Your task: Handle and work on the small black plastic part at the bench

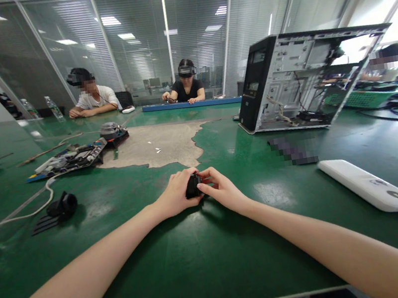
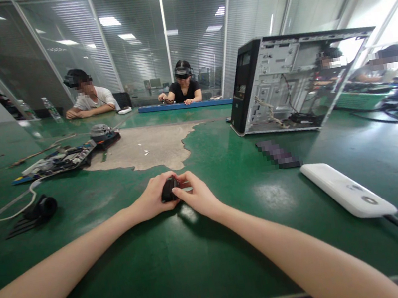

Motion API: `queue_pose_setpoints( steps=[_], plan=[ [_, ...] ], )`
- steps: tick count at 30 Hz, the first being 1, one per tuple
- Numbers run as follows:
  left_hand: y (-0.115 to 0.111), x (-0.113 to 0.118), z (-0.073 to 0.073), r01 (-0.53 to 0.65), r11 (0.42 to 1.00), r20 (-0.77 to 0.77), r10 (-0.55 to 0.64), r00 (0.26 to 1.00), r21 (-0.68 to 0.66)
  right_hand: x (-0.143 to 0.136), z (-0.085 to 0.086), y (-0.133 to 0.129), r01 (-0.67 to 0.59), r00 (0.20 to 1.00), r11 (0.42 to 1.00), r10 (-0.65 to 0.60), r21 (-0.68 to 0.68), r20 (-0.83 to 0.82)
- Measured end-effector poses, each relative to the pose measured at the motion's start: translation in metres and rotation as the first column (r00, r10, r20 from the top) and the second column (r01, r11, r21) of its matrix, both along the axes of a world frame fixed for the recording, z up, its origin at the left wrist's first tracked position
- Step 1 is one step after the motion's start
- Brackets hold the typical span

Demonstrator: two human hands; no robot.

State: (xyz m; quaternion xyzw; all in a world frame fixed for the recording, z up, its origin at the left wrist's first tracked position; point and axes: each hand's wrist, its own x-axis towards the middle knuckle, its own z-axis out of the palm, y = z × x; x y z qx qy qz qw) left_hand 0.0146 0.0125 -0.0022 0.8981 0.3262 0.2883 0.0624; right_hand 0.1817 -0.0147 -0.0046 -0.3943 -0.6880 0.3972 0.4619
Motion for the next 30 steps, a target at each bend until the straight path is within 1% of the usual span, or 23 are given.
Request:
queue_pose_setpoints(
  steps=[5,9,15,19,21,25,30],
  plan=[
    [-0.0005,-0.0004,0.0007,0.001,1.000,0.004,-0.001,1.000,0.000,-0.0006,0.0005,-0.0011,-0.007,1.000,0.999,0.008,0.042,-0.019],
    [0.0005,-0.0007,-0.0004,0.000,1.000,0.011,0.000,1.000,0.005,-0.0009,-0.0015,-0.0003,-0.020,0.999,1.000,0.021,0.017,-0.035],
    [0.0013,0.0000,-0.0009,0.009,1.000,0.018,-0.009,1.000,0.002,-0.0009,-0.0017,0.0017,0.039,0.999,0.999,-0.039,-0.002,0.017],
    [0.0011,0.0001,-0.0008,0.006,1.000,0.011,-0.006,1.000,0.005,-0.0004,0.0003,0.0007,0.004,1.000,1.000,-0.004,-0.008,0.027],
    [0.0009,-0.0001,-0.0010,0.004,1.000,0.007,-0.004,1.000,0.008,-0.0004,0.0018,-0.0009,-0.008,1.000,1.000,0.008,0.013,0.019],
    [0.0008,-0.0004,-0.0014,0.003,1.000,0.008,-0.003,1.000,0.013,-0.0008,0.0035,-0.0035,0.009,1.000,0.998,-0.011,0.069,0.022],
    [0.0015,0.0002,-0.0016,0.002,1.000,0.010,-0.002,1.000,0.018,-0.0012,0.0010,-0.0018,0.000,1.000,0.999,0.000,0.045,0.004]
  ],
)
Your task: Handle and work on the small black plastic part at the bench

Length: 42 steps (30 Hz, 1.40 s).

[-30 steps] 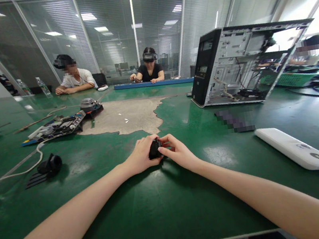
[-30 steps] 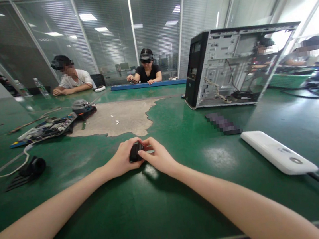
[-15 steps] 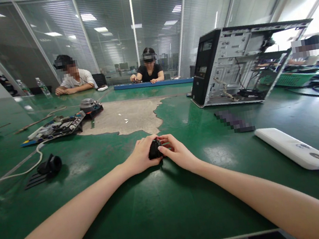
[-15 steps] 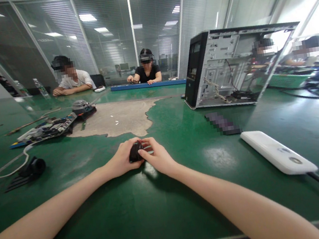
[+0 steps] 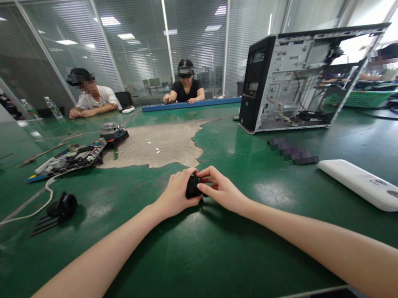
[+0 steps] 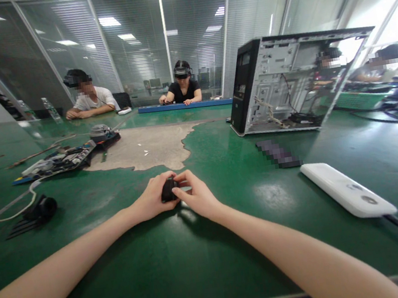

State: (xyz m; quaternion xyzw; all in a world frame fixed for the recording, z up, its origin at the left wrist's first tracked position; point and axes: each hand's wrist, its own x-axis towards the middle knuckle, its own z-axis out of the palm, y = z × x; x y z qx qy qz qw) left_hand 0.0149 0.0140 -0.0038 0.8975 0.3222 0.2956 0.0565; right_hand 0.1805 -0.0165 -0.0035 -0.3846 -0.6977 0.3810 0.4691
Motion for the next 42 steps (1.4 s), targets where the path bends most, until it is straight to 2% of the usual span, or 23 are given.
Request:
queue_pose_setpoints(
  steps=[7,15,20,26,34,42],
  plan=[
    [-0.0014,-0.0005,0.0018,-0.001,1.000,-0.006,0.001,1.000,-0.020,-0.0002,0.0003,0.0017,0.028,0.999,0.999,-0.026,-0.040,0.044],
    [-0.0019,-0.0002,0.0017,0.000,0.999,-0.002,0.000,1.000,-0.033,0.0010,0.0016,-0.0019,0.006,1.000,0.999,-0.008,0.045,0.029],
    [-0.0003,-0.0001,0.0003,-0.020,0.999,-0.005,0.020,1.000,-0.028,-0.0001,-0.0010,0.0002,0.000,1.000,1.000,0.000,-0.005,0.006],
    [-0.0010,-0.0004,0.0007,-0.005,1.000,0.000,0.005,1.000,-0.028,-0.0009,0.0012,0.0002,0.033,0.998,0.999,-0.032,-0.034,0.053],
    [-0.0006,-0.0008,-0.0002,-0.007,1.000,-0.016,0.007,1.000,-0.018,0.0007,0.0022,-0.0023,0.005,0.999,0.998,-0.008,0.055,0.050],
    [-0.0002,-0.0007,0.0006,-0.022,0.999,-0.015,0.021,1.000,-0.036,0.0003,-0.0014,0.0011,0.012,1.000,1.000,-0.012,-0.003,0.024]
  ],
)
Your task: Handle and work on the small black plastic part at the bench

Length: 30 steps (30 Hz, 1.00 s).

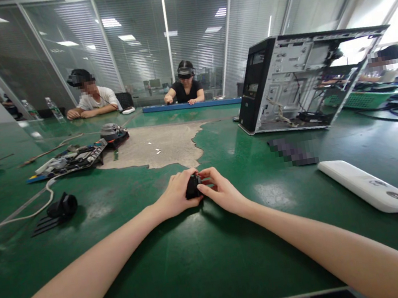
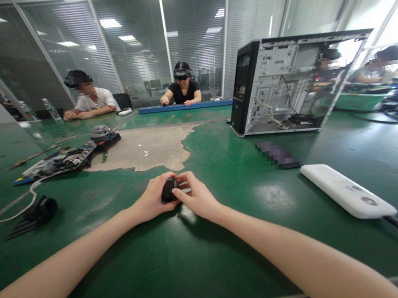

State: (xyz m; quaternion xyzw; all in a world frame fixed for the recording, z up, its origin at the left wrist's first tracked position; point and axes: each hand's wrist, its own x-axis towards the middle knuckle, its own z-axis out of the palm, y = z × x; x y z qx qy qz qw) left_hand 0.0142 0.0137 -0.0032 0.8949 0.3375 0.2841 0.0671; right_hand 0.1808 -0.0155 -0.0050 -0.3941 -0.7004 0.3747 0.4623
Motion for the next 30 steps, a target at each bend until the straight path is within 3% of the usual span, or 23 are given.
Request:
queue_pose_setpoints(
  steps=[12,22,30],
  plan=[
    [-0.0006,0.0002,-0.0001,0.012,1.000,0.017,-0.012,1.000,-0.001,0.0004,0.0026,-0.0032,-0.002,0.999,0.999,0.000,0.053,0.035],
    [0.0025,0.0024,0.0018,0.002,0.999,0.002,-0.001,1.000,-0.036,-0.0001,0.0033,0.0017,0.019,1.000,0.997,-0.018,-0.069,0.013],
    [0.0060,0.0023,0.0058,0.013,0.998,-0.022,-0.015,1.000,-0.060,0.0032,0.0057,0.0061,-0.079,0.994,0.992,0.071,-0.102,-0.079]
  ],
)
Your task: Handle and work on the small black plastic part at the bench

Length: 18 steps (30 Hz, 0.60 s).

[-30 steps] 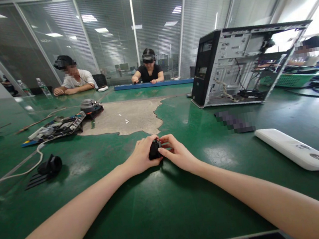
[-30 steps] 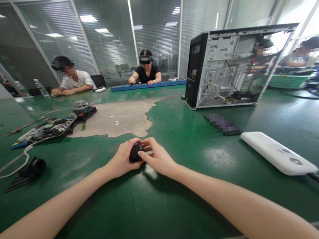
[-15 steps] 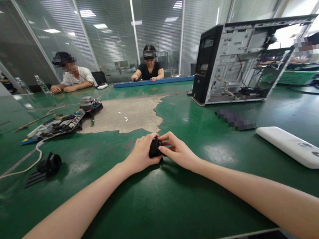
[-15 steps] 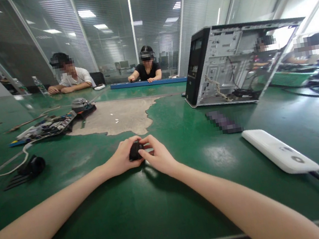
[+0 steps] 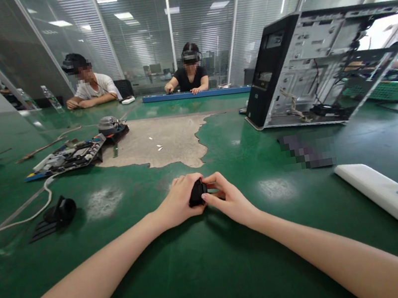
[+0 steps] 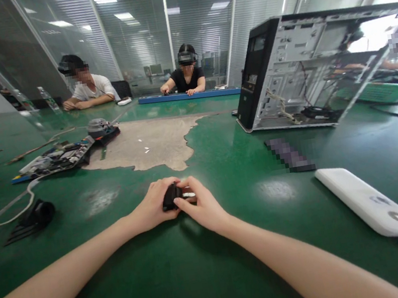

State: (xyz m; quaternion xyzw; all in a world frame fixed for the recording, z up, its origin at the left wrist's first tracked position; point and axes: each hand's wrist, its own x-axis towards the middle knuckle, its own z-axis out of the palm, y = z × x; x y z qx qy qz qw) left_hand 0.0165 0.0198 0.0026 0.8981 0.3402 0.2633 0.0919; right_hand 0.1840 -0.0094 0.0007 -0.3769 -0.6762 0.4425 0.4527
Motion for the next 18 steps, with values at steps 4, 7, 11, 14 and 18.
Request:
queue_pose_setpoints(
  steps=[4,7,11,14,18],
  plan=[
    [0.002,0.000,0.002,-0.005,1.000,0.002,0.005,1.000,-0.017,0.001,-0.001,0.004,-0.004,0.999,0.999,0.003,-0.040,-0.033],
    [0.005,0.001,0.004,0.005,0.999,0.002,-0.005,1.000,-0.032,0.000,-0.001,0.007,0.026,0.999,0.996,-0.028,-0.086,-0.016],
    [0.011,0.001,0.006,0.018,0.998,0.000,-0.018,1.000,-0.060,0.002,0.002,0.011,0.043,0.999,0.991,-0.039,-0.130,0.030],
    [0.014,0.000,0.008,0.042,0.995,-0.011,-0.043,0.999,-0.086,0.004,0.002,0.014,0.000,0.999,0.992,0.005,-0.129,0.040],
    [0.018,0.000,0.010,0.048,0.992,-0.006,-0.049,0.999,-0.120,0.005,0.002,0.017,-0.011,1.000,0.997,0.011,-0.075,-0.005]
  ],
)
